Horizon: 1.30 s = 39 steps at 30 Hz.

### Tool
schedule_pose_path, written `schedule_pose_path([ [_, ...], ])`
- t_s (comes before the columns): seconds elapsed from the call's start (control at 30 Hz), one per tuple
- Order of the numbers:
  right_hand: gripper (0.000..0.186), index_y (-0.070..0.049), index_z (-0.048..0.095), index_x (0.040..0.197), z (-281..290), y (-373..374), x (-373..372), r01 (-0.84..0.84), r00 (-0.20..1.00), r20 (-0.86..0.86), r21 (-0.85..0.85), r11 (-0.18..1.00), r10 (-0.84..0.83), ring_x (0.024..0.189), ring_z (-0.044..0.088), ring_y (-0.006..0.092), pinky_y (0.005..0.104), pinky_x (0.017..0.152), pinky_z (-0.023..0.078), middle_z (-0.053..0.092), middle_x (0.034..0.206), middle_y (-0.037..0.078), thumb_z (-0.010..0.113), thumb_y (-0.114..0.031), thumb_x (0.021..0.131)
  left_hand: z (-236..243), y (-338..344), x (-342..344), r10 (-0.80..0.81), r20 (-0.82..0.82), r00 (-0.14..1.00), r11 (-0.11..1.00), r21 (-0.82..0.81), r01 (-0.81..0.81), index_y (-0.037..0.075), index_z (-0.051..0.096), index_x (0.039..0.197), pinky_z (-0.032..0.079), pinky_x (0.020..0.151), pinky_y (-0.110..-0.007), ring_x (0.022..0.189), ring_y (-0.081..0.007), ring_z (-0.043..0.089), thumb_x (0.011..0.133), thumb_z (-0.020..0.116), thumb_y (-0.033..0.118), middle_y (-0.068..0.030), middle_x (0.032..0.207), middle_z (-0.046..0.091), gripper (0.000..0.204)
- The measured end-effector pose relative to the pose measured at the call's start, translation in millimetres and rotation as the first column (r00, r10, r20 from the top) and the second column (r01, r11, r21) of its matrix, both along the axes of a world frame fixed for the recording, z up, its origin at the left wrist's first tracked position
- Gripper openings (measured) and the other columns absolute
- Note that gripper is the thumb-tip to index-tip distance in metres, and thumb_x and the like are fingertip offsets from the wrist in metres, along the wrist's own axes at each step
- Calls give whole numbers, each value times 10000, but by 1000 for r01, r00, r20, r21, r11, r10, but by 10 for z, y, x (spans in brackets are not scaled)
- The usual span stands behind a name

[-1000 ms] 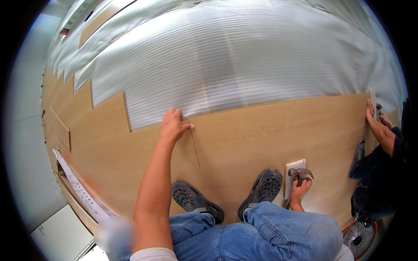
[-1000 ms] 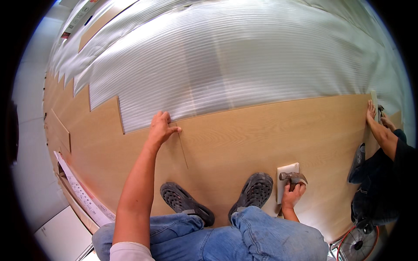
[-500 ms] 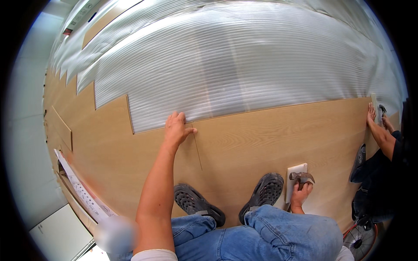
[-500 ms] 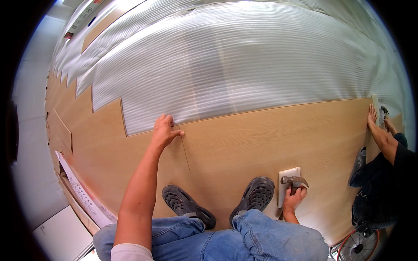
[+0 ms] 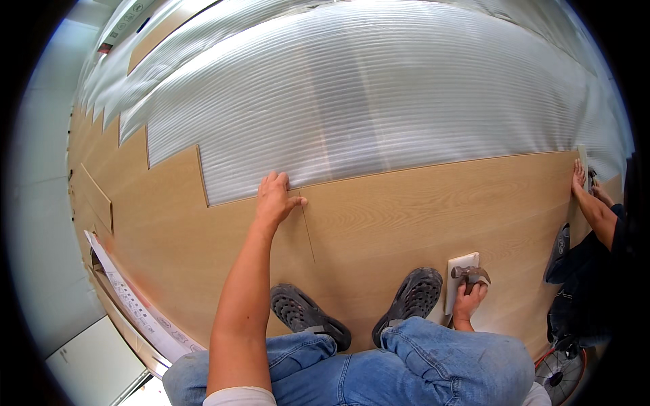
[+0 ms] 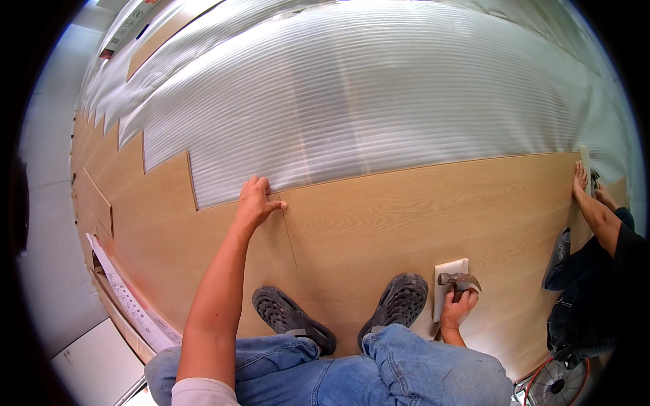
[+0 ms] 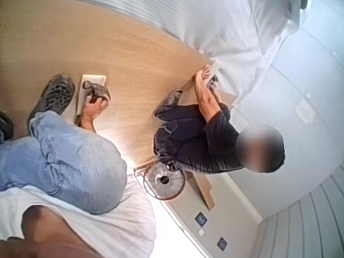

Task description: The person installs laminate flooring planks on a subfloor covered with a white underlayment. They position the planks, use a tapping block and hammer to secure them, and occasionally use a small block of wood to assist with alignment.

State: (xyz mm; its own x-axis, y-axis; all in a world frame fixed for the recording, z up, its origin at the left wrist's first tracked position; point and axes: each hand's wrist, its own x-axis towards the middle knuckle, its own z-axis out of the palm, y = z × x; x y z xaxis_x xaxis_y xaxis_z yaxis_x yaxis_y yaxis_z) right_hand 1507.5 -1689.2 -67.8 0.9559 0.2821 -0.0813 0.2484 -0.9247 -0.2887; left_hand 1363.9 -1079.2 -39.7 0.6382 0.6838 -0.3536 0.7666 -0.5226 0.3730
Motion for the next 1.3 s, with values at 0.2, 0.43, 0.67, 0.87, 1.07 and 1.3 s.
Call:
schedule_pose_path([
  [0.2, 453, 69, 561, 1233, 10, 33, -12, 30, 1000, -7, -9, 1000, -30, 1222, 456, 470, 521, 1055, 378, 504, 1268, 265, 656, -253, 928, -101, 17, -47, -12, 21, 1000, 1000, 26, 12, 38, 593, 861, 456, 829, -463, 943, -341, 542, 583, 983, 305, -101, 958, 585, 548],
  [0.43, 448, 70, 579, 1187, 1, 42, -7, 33, 999, 23, 15, 999, -33, 1196, 476, 464, 527, 1037, 393, 518, 1243, 260, 674, -271, 912, -81, 10, -48, -29, 49, 998, 999, 34, 27, 38, 603, 879, 454, 828, -456, 951, -340, 539, 572, 982, 323, -97, 971, 587, 565],
  [0.67, 419, 66, 588, 1122, -10, 44, -4, 7, 997, 76, 22, 1000, -8, 1169, 488, 465, 533, 1013, 404, 528, 1210, 261, 684, -279, 903, -46, 5, -20, -24, 13, 1000, 1000, 15, 24, 34, 610, 893, 458, 855, -454, 974, -336, 536, 582, 978, 331, -97, 988, 585, 566],
  [0.87, 447, 65, 573, 1243, 16, 41, 3, 42, 999, -20, 14, 999, -42, 1214, 477, 454, 505, 1051, 388, 517, 1267, 256, 680, -248, 942, -21, 7, -24, -11, -10, 1000, 1000, -4, 11, 35, 610, 907, 457, 878, -445, 998, -327, 529, 610, 975, 305, -92, 1002, 583, 543],
  [1.07, 453, 69, 569, 1248, 24, 50, 0, 35, 999, -17, 16, 999, -35, 1221, 472, 450, 502, 1056, 384, 513, 1271, 257, 679, -248, 943, 11, 0, -11, -2, -7, 1000, 1000, -12, 2, 37, 602, 903, 451, 872, -442, 1002, -324, 526, 606, 979, 301, -87, 998, 577, 548],
  [1.3, 451, 68, 571, 1242, -3, 26, 0, 26, 1000, -1, 4, 1000, -26, 1212, 477, 450, 502, 1049, 390, 517, 1263, 256, 677, -255, 945, -21, 8, -22, -7, 4, 1000, 1000, -14, 7, 38, 598, 898, 447, 878, -444, 1006, -327, 526, 604, 979, 306, -87, 995, 575, 551],
])
